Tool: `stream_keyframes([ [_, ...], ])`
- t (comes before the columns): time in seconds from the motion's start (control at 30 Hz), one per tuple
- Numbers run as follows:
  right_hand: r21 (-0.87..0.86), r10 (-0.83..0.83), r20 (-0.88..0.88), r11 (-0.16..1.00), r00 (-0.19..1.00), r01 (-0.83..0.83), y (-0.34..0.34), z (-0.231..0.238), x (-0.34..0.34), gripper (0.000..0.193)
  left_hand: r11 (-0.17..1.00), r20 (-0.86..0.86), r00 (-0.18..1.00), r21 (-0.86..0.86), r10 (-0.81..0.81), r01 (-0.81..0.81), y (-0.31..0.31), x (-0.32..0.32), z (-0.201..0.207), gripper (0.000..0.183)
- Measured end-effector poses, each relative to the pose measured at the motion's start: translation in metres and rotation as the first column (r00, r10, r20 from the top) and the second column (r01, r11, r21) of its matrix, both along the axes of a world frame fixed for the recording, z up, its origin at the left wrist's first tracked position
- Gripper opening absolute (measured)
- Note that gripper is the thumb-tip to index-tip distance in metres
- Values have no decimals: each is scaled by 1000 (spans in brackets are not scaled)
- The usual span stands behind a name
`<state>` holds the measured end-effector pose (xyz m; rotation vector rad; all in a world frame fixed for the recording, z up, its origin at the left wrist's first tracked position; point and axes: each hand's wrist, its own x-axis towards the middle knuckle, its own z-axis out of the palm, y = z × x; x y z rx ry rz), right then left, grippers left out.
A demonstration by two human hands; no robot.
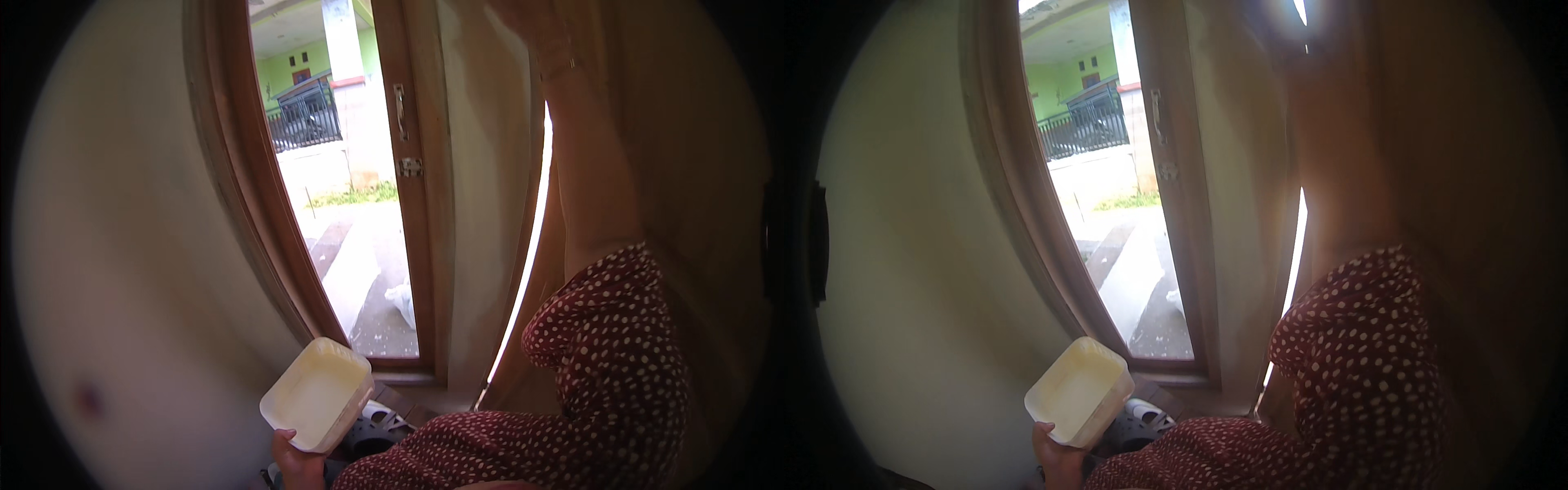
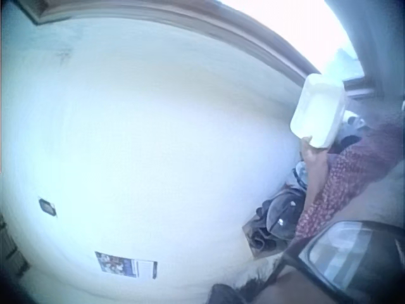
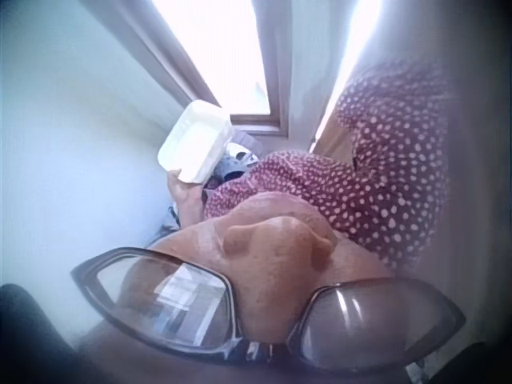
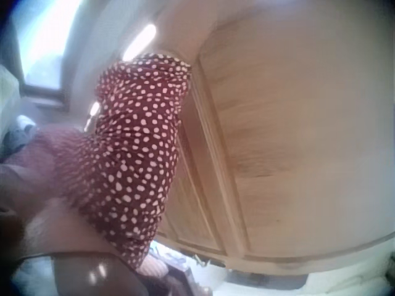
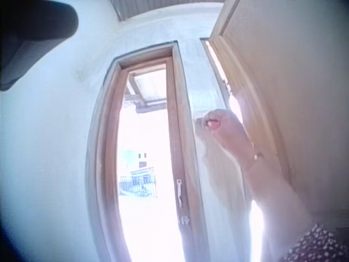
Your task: The person dips a paint brush into a container of paint and applies the paint onto the doorframe.
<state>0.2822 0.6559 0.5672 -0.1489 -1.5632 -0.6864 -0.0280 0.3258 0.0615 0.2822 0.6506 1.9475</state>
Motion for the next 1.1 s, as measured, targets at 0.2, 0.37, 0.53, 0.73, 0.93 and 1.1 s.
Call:
stream_keyframes([
  [0.2, -644, 194, -142, 726, 971, -239, -5, -283, -28, 25, 998, -24, 999, -61, -26, 25, 30, -16, -24, 78],
  [0.37, -496, -220, 145, 827, 965, 263, -5, -473, 3, 15, 988, -92, 992, -137, -87, 74, 65, -15, -36, 80],
  [0.53, -686, -106, 250, 682, 962, 253, -6, -587, -8, 10, 983, -115, 993, -185, -27, 5, 73, -20, -49, 81],
  [0.73, -867, 67, 441, 289, 895, 406, 26, -630, -3, 17, 966, -113, 992, -257, -46, 15, 110, -19, -31, 78],
  [0.93, -884, 67, 289, 401, 955, 240, 91, -581, -6, 11, 966, -63, 995, -252, -82, 64, 126, -18, -43, 78],
  [1.1, -729, -12, 115, 678, 993, 92, 65, -471, -19, 24, 973, -89, 990, -216, -107, 85, 132, -25, -59, 78],
])
